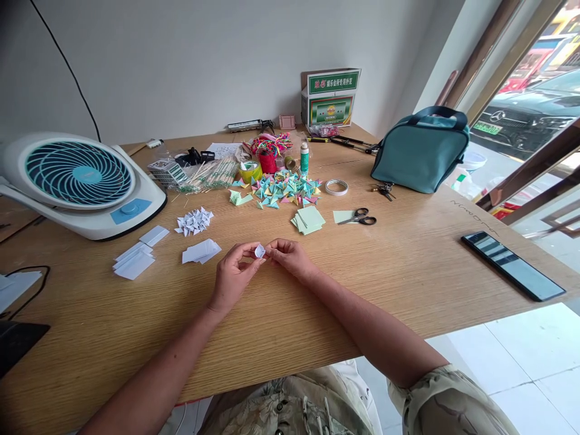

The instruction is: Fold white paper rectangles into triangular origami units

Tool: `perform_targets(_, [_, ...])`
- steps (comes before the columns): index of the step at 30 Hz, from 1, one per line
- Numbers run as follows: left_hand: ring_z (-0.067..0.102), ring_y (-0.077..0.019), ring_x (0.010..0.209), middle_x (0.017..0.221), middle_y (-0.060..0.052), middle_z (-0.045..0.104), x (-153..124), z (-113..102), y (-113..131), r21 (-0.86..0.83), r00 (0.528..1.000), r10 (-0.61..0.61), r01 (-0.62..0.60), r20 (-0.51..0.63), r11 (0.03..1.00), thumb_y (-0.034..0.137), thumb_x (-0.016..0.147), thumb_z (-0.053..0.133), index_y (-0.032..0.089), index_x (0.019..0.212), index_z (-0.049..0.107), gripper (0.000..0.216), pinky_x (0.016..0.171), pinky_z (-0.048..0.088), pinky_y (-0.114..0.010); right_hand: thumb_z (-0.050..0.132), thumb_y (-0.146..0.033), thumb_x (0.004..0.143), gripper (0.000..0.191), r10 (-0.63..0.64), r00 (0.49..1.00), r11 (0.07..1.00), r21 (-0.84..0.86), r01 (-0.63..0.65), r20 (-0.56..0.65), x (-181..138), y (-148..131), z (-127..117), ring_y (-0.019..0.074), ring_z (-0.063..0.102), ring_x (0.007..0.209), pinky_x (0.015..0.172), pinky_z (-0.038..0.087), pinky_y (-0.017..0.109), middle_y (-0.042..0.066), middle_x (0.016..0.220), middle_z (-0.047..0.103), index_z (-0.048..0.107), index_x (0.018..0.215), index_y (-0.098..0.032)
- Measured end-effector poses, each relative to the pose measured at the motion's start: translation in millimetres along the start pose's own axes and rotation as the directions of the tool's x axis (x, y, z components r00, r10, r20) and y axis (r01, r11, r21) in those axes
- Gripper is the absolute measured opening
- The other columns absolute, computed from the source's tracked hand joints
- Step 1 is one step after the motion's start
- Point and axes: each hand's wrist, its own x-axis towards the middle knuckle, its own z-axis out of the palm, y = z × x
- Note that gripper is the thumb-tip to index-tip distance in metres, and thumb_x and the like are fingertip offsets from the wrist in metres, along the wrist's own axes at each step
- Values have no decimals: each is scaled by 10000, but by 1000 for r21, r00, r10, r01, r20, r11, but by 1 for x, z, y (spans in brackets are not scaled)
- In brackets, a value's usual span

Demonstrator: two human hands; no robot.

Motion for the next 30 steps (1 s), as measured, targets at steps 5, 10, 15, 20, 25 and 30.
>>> perform_targets(5, [655, -165, 877, 1004, -69, 661, 0, -1, 0, 20, 1000, 23, -23, 2, 1000, 220, 815, 659, 187, 1086, 615, 277, 596, 568, -220, 735, -514, 702, 355, -7, 1000, 1000, 28, 6, 18, -1, -3, 0, 97, 464, 584, 604, 378, 247, -16, 685, 600, 636, 732, -175])
perform_targets(10, [641, -165, 900, 1025, -64, 653, 0, -2, 2, 23, 998, 57, -58, 27, 998, 187, 817, 649, 197, 1083, 630, 267, 625, 585, -233, 741, -500, 707, 350, -8, 1000, 999, 41, 7, 28, 0, -1, 0, 90, 455, 577, 595, 364, 239, -23, 652, 583, 632, 724, -168])
perform_targets(15, [634, -166, 907, 1028, -62, 634, -1, -3, 3, 47, 996, 82, -83, 21, 995, 147, 818, 631, 206, 1120, 616, 307, 624, 585, -227, 719, -497, 739, 341, -7, 999, 998, 64, 4, 47, -1, -2, 0, 103, 498, 628, 619, 396, 246, -3, 760, 630, 644, 841, -180])
perform_targets(20, [624, -160, 910, 1037, -60, 622, -1, -2, 1, 84, 992, 115, -119, 46, 989, 120, 831, 604, 220, 1142, 608, 327, 641, 583, -226, 748, -461, 717, 350, -20, 998, 999, 42, 18, 53, 0, -1, 1, 114, 542, 690, 639, 415, 250, 13, 861, 647, 627, 887, -180])
perform_targets(25, [622, -161, 925, 1040, -58, 616, -1, 0, 0, 82, 992, 114, -118, 49, 990, 105, 822, 599, 224, 1158, 602, 356, 652, 590, -225, 715, -428, 747, 307, -17, 1000, 997, 82, 15, 23, -1, -1, 1, 108, 535, 650, 634, 428, 258, 0, 809, 637, 627, 907, -181])
perform_targets(30, [628, -165, 929, 1043, -60, 615, -2, 1, -1, 87, 994, 102, -106, 45, 991, 104, 816, 602, 222, 1158, 600, 361, 655, 597, -232, 745, -389, 720, 316, -22, 1000, 989, 143, 24, -14, 0, 1, 2, 118, 564, 669, 633, 428, 259, 3, 790, 652, 608, 915, -183])
